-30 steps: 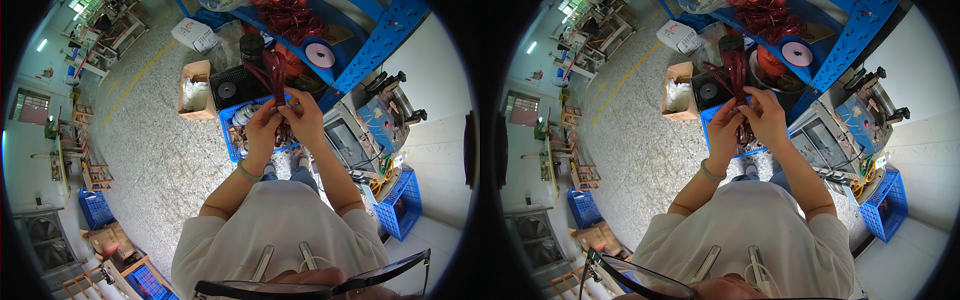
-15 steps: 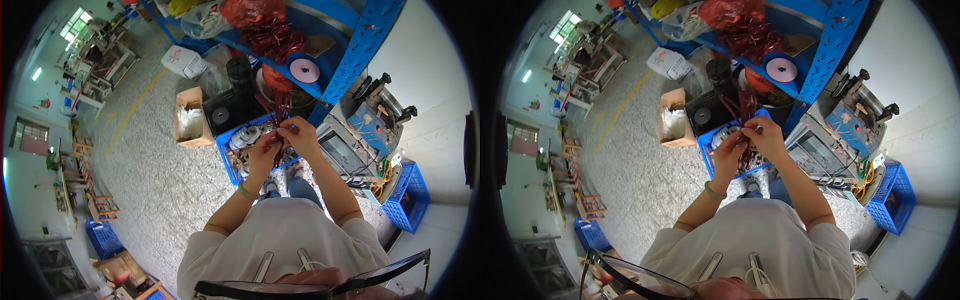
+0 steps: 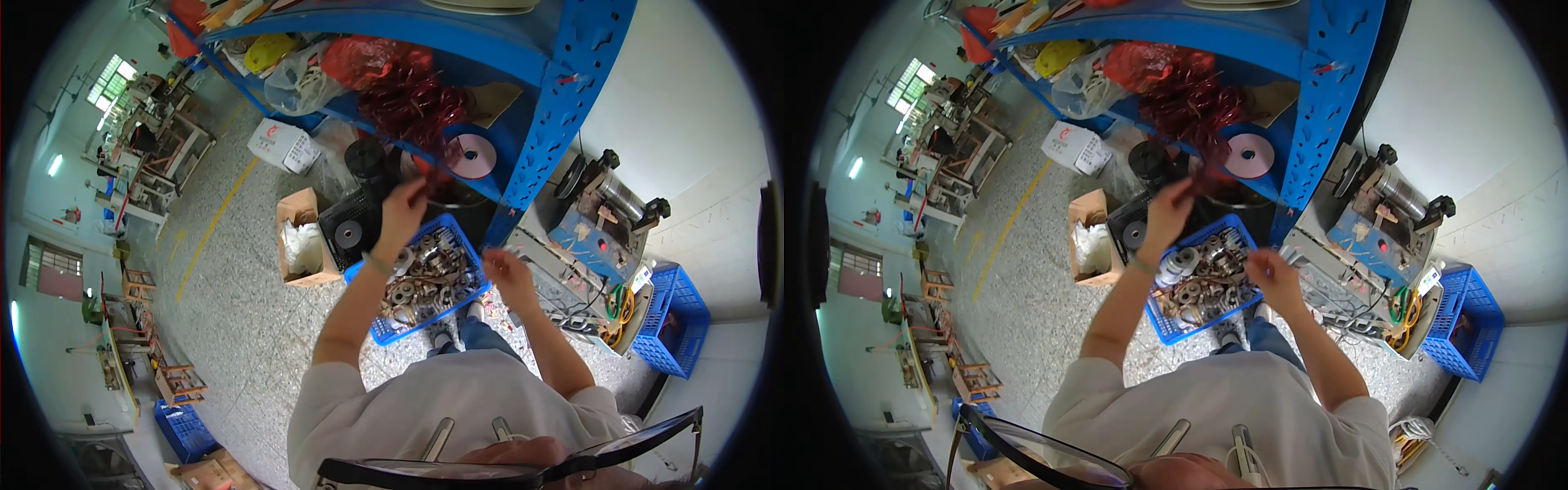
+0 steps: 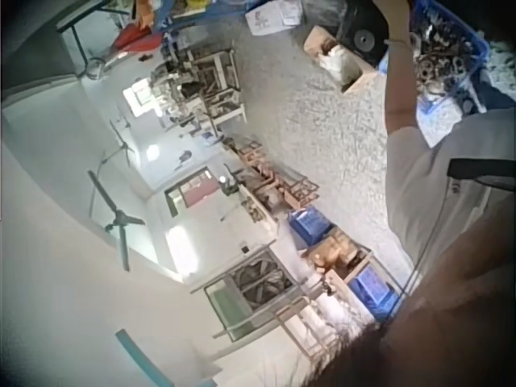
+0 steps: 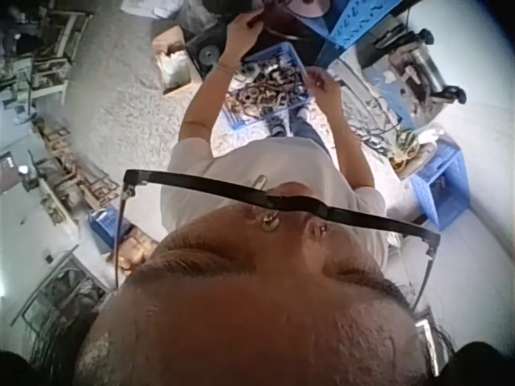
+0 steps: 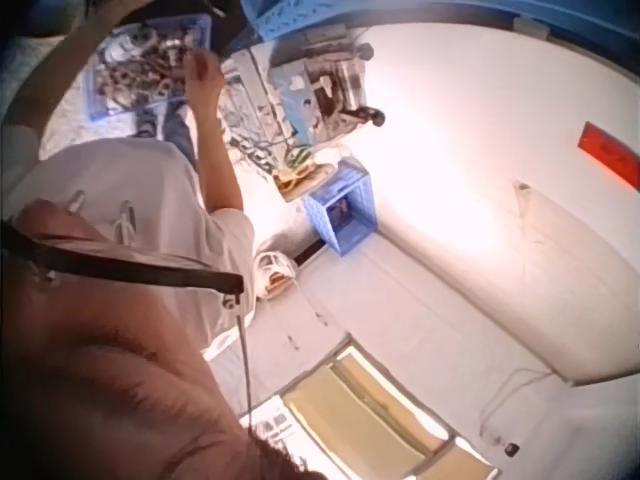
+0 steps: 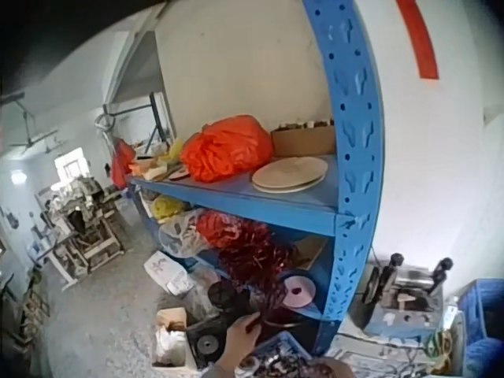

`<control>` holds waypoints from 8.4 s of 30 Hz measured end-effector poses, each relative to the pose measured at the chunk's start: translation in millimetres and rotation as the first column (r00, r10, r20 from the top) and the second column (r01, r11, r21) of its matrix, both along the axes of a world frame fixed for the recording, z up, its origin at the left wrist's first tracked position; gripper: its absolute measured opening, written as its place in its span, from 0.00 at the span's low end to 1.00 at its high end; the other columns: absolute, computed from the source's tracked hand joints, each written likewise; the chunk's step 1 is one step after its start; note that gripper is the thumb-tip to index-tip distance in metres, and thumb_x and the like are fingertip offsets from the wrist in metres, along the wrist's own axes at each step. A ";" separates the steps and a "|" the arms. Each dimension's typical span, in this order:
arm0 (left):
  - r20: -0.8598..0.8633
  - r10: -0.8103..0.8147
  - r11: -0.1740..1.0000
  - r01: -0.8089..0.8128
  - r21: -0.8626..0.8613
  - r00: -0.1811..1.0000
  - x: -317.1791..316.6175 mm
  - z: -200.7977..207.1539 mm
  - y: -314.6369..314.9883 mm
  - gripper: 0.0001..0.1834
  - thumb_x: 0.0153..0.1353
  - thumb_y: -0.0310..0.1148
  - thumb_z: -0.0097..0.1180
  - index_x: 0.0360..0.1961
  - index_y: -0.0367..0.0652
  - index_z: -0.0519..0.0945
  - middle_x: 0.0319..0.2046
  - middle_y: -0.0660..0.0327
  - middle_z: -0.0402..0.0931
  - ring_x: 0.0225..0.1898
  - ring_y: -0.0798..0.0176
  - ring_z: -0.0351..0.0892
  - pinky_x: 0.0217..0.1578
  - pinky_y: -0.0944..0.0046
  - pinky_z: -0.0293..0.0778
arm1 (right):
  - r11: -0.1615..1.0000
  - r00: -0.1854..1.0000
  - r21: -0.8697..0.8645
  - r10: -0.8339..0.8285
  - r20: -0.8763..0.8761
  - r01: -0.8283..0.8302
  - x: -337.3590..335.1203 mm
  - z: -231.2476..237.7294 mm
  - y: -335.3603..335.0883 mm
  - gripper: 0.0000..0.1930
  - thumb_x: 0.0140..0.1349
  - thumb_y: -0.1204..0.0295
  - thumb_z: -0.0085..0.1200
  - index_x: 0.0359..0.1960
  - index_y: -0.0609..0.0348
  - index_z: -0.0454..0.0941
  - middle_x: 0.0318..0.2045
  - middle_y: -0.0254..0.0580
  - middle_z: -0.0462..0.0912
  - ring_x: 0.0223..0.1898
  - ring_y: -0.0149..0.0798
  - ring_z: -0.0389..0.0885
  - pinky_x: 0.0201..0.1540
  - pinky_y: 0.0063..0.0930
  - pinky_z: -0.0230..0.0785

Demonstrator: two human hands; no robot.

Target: The person bundles strips of material by hand, takes a roll of tape from a shelf, and cuts pieces of tape using scissors.

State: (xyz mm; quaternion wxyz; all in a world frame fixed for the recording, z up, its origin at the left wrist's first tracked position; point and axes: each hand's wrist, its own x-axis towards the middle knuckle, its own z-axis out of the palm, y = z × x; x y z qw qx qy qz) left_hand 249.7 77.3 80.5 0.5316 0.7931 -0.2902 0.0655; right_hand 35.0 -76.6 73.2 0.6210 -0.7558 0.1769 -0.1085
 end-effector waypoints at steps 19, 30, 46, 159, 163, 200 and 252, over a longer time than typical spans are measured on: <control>0.350 -0.056 0.776 -0.180 0.604 0.935 169.8 -76.1 -172.3 0.22 0.57 0.39 0.48 0.52 0.43 0.71 0.48 0.56 0.69 0.56 0.48 0.62 0.51 0.42 0.64 | 0.996 0.900 0.057 -0.033 -0.434 0.064 -95.9 -81.3 -81.1 0.09 0.58 0.70 0.57 0.37 0.63 0.79 0.25 0.39 0.81 0.24 0.28 0.79 0.29 0.22 0.71; 0.057 0.270 0.657 -0.228 0.718 0.961 134.2 -134.6 -194.1 0.34 0.47 0.49 0.60 0.47 0.32 0.72 0.45 0.46 0.71 0.49 0.43 0.68 0.49 0.50 0.68 | 0.979 0.908 -0.099 0.123 -0.400 -0.176 -80.0 -77.4 -62.1 0.09 0.55 0.67 0.58 0.35 0.58 0.80 0.28 0.43 0.82 0.29 0.38 0.80 0.35 0.30 0.72; 0.600 -0.074 0.997 0.042 0.067 0.797 -60.0 46.1 -14.9 0.30 0.37 0.23 0.65 0.47 0.41 0.72 0.44 0.53 0.69 0.43 0.49 0.70 0.44 0.54 0.68 | 0.943 0.959 -0.330 0.132 0.252 -0.043 34.0 103.4 -55.0 0.16 0.50 0.77 0.62 0.43 0.61 0.80 0.37 0.39 0.78 0.28 0.30 0.74 0.30 0.22 0.66; -0.831 -0.339 0.860 -0.213 -0.463 0.441 -202.2 -33.4 168.2 0.18 0.64 0.42 0.49 0.40 0.36 0.79 0.32 0.61 0.79 0.33 0.72 0.73 0.36 0.73 0.67 | 0.563 0.587 0.455 0.803 -0.102 -0.690 81.8 -4.6 138.2 0.14 0.53 0.80 0.58 0.43 0.68 0.74 0.30 0.44 0.80 0.29 0.33 0.80 0.29 0.22 0.73; -0.761 -0.415 0.855 -0.073 -0.514 0.499 -199.2 -37.9 165.5 0.15 0.65 0.39 0.50 0.37 0.36 0.79 0.29 0.64 0.78 0.27 0.76 0.72 0.30 0.76 0.67 | 0.632 0.589 0.308 0.774 -0.232 -0.711 91.5 -9.2 129.8 0.14 0.54 0.79 0.59 0.43 0.68 0.74 0.24 0.42 0.79 0.17 0.25 0.72 0.18 0.17 0.62; -0.601 -0.785 0.596 -0.085 -0.799 0.146 -183.6 -61.2 162.7 0.10 0.64 0.35 0.40 0.29 0.42 0.70 0.10 0.65 0.62 0.10 0.72 0.59 0.14 0.74 0.52 | 0.384 0.432 -0.360 0.900 -0.061 -0.850 61.3 -7.4 118.9 0.16 0.50 0.69 0.61 0.41 0.61 0.79 0.33 0.43 0.79 0.35 0.43 0.79 0.38 0.31 0.71; -0.815 0.148 0.653 -0.674 -0.345 0.561 -175.0 -11.4 184.6 0.27 0.67 0.50 0.42 0.42 0.34 0.78 0.31 0.60 0.77 0.33 0.69 0.73 0.35 0.70 0.69 | 0.543 0.514 0.043 0.815 -0.267 -0.839 80.7 16.6 119.9 0.21 0.51 0.69 0.63 0.46 0.63 0.76 0.36 0.39 0.81 0.35 0.29 0.77 0.41 0.24 0.70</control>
